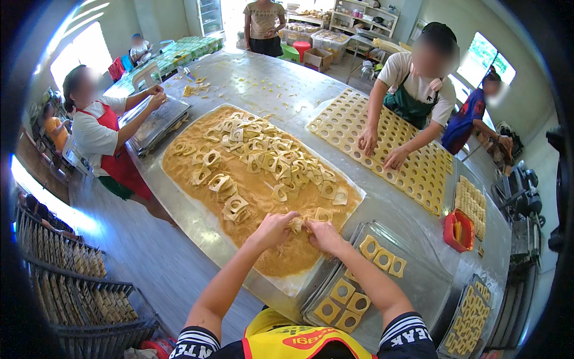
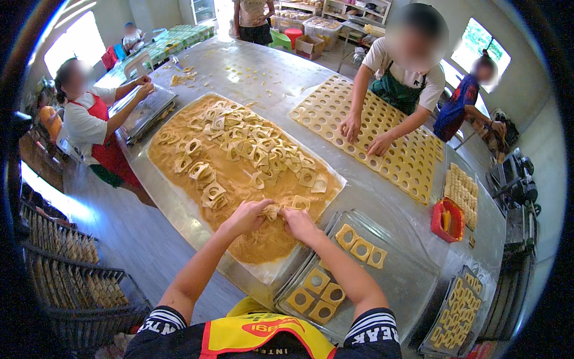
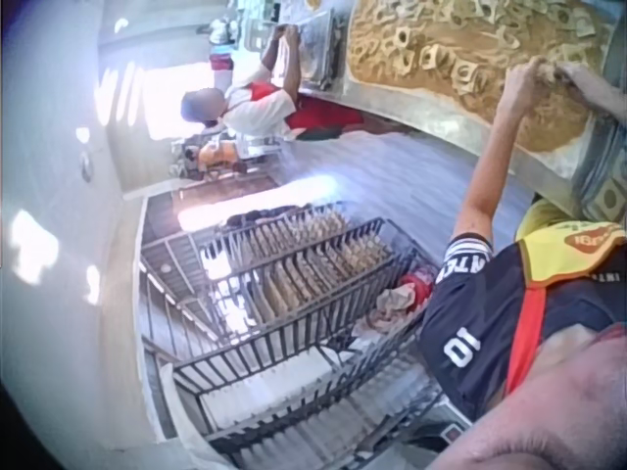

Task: The person picks up square dough pieces with holes from a pile of crumbs and places them into a metal tray. They continue this process, arranging the dough pieces in rows within the tray while coworkers work nearby.

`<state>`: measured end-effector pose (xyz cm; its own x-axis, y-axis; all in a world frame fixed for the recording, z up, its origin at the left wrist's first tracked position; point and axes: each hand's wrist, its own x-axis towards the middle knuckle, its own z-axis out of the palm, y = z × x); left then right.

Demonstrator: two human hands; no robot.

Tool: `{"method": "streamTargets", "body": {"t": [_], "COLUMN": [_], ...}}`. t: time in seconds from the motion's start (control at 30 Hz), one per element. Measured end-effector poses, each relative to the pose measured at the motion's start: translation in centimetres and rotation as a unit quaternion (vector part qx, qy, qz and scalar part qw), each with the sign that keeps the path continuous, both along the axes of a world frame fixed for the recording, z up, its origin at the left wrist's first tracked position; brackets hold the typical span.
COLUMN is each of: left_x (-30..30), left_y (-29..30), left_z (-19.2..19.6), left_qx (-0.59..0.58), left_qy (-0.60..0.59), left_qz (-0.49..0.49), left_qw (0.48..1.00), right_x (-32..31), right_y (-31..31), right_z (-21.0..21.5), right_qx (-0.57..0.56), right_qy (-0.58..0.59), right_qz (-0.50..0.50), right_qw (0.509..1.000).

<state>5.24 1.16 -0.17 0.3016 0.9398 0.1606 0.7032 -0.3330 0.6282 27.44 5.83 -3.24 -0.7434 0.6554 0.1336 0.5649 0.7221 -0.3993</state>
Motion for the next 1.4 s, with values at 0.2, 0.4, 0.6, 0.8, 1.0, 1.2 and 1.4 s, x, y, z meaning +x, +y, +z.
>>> {"method": "streamTargets", "body": {"t": [0.2, 0.4, 0.6, 0.8, 1.0, 1.2, 1.4], "left_x": [-1.5, -3.6, -4.2, -3.4, -3.9, -2.8, -2.3], "left_y": [2.0, 1.7, 0.1, -1.4, -4.0, -4.8, -6.1], "left_z": [2.4, 5.1, 6.3, 5.6, 3.1, 2.8, 3.6], "left_qx": [-0.284, -0.308, -0.299, -0.307, -0.235, -0.042, -0.074], "left_qy": [-0.355, -0.417, -0.414, -0.538, -0.532, -0.217, -0.089], "left_qz": [0.118, 0.107, 0.095, 0.147, 0.180, 0.258, 0.231], "left_qw": [0.883, 0.848, 0.855, 0.771, 0.793, 0.941, 0.966], "right_x": [-0.3, -1.7, -3.0, -3.9, -2.8, -1.8, -1.6], "right_y": [3.7, 3.7, 3.6, 3.2, 0.7, 1.4, 0.5], "right_z": [2.8, 5.1, 5.5, 2.8, 5.1, 5.5, 3.7], "right_qx": [-0.464, -0.378, -0.430, -0.513, -0.631, -0.378, -0.222], "right_qy": [0.318, 0.251, 0.215, 0.189, 0.346, 0.217, 0.082], "right_qz": [-0.189, -0.193, -0.117, 0.024, -0.061, -0.131, -0.021], "right_qw": [0.805, 0.870, 0.869, 0.837, 0.692, 0.891, 0.971]}}
